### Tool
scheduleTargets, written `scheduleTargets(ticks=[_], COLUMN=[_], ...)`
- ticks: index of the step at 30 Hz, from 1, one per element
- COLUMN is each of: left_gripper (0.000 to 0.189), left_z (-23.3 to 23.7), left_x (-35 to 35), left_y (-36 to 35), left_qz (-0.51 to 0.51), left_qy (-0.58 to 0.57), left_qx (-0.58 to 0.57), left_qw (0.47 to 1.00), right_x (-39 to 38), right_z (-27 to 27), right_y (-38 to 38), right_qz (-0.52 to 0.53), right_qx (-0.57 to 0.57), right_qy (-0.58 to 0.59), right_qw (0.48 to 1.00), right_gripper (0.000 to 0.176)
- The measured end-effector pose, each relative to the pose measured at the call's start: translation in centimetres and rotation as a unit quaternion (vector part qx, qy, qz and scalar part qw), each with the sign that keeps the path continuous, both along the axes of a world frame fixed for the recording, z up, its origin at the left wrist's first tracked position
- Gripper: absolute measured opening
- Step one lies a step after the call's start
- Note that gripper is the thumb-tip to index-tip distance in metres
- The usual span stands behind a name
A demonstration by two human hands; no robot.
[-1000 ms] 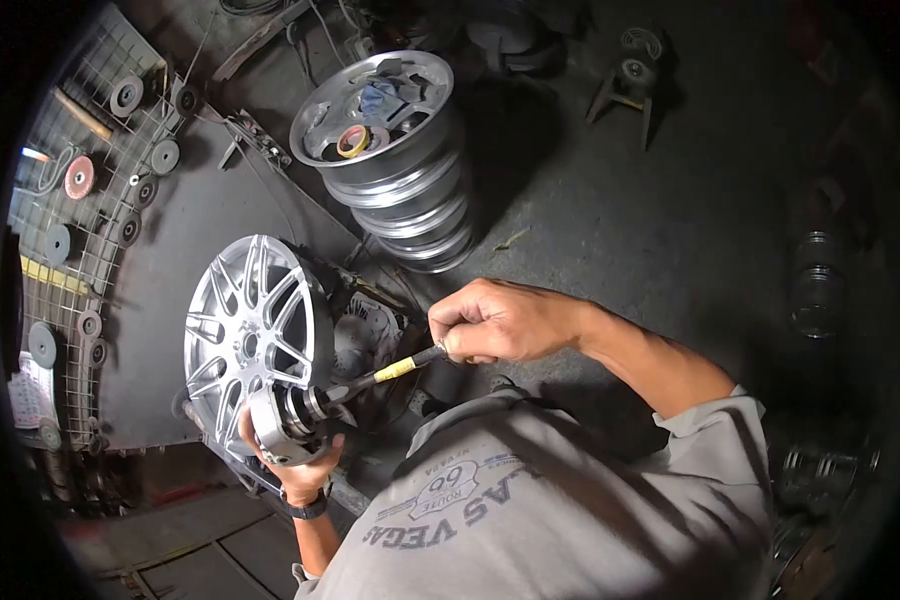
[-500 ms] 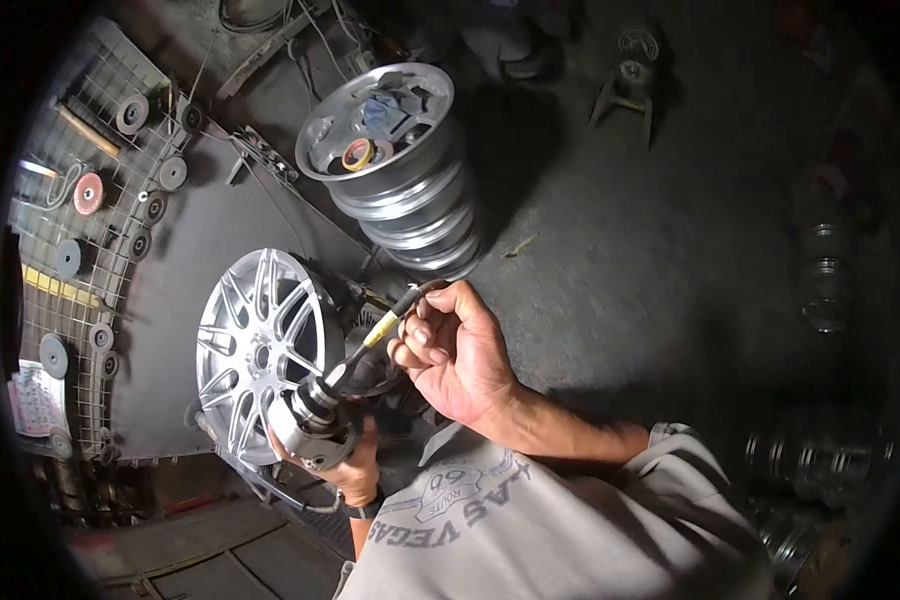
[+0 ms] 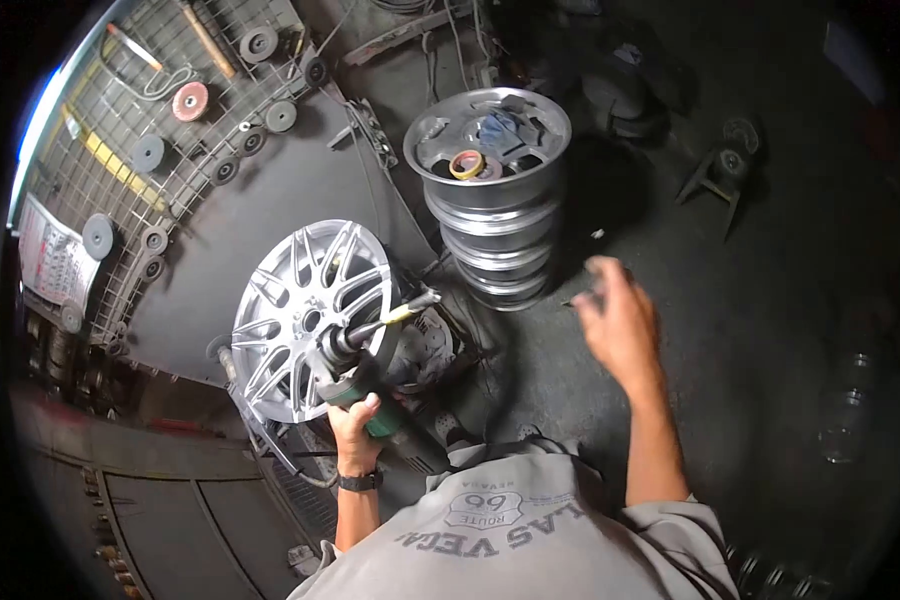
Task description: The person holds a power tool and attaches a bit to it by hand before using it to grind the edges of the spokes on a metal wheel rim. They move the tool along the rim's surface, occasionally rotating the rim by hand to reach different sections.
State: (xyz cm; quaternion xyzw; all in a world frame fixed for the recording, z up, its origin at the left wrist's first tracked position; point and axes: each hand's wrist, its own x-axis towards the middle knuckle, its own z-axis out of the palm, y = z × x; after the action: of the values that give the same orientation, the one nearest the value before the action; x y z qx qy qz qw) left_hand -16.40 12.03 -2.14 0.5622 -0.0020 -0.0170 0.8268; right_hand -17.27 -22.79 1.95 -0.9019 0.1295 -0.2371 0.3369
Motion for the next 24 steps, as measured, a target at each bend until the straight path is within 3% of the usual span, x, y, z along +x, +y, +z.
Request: scheduleTargets(ticks=[1,2,4,6,7,8,11,13,14,16,18,20,21,24], left_gripper=[0.046,0.046,0.044,0.044,0.044,0.045,0.052,0.075,0.075,0.091,0.099,0.106,0.109,0.111], left_z=[-0.1,0.0,1.0,0.6,0.6,0.5,-0.2,0.0,-0.2,-0.8,-0.6,0.2,-2.0,-1.7], left_x=[0.3,0.5,0.8,1.2,1.2,1.2,1.1,1.0,1.1,1.1,0.8,0.4,1.0,0.6], left_y=[0.1,0.1,-0.5,0.0,0.0,0.0,0.5,0.4,0.5,1.4,1.7,2.0,3.4,3.5], left_qz=[-0.026,-0.057,-0.061,-0.092,-0.092,-0.089,-0.078,-0.036,-0.036,0.003,0.046,0.024,-0.001,0.017], left_qy=[0.003,0.007,0.003,0.007,0.004,0.0,-0.009,-0.024,-0.024,-0.046,-0.063,-0.119,-0.129,-0.151], left_qx=[-0.016,-0.031,-0.047,-0.031,-0.032,-0.035,-0.038,-0.04,-0.041,-0.008,0.026,0.09,0.098,0.15], left_qw=[1.0,0.998,0.997,0.995,0.995,0.995,0.996,0.998,0.998,0.999,0.997,0.988,0.987,0.977], right_x=[0.2,1.0,1.8,2.7,3.2,3.5,3.7,3.4,3.4,3.0,3.0,3.2,3.0,2.6], right_z=[2.5,2.8,5.1,6.5,6.9,6.9,7.0,7.3,7.4,6.9,6.6,5.2,5.1,5.0], right_y=[2.1,2.8,5.1,5.8,6.2,6.0,5.8,4.8,4.3,3.9,4.3,3.6,3.7,3.2], right_qz=[0.082,0.217,0.375,0.427,0.421,0.42,0.359,0.338,0.316,0.313,0.339,0.425,0.442,0.468], right_qx=[0.113,0.136,0.289,0.221,0.193,0.191,0.066,0.002,-0.062,0.12,0.288,0.35,0.347,0.371], right_qy=[0.025,-0.035,-0.065,-0.097,-0.104,-0.106,-0.181,-0.213,-0.243,-0.171,-0.111,0.014,0.041,0.07], right_qw=[0.99,0.966,0.879,0.871,0.88,0.881,0.913,0.917,0.915,0.927,0.889,0.835,0.827,0.799], right_gripper=[0.06,0.065,0.06,0.05,0.032,0.032,0.01,0.011,0.012,0.009,0.018,0.025,0.024,0.017])
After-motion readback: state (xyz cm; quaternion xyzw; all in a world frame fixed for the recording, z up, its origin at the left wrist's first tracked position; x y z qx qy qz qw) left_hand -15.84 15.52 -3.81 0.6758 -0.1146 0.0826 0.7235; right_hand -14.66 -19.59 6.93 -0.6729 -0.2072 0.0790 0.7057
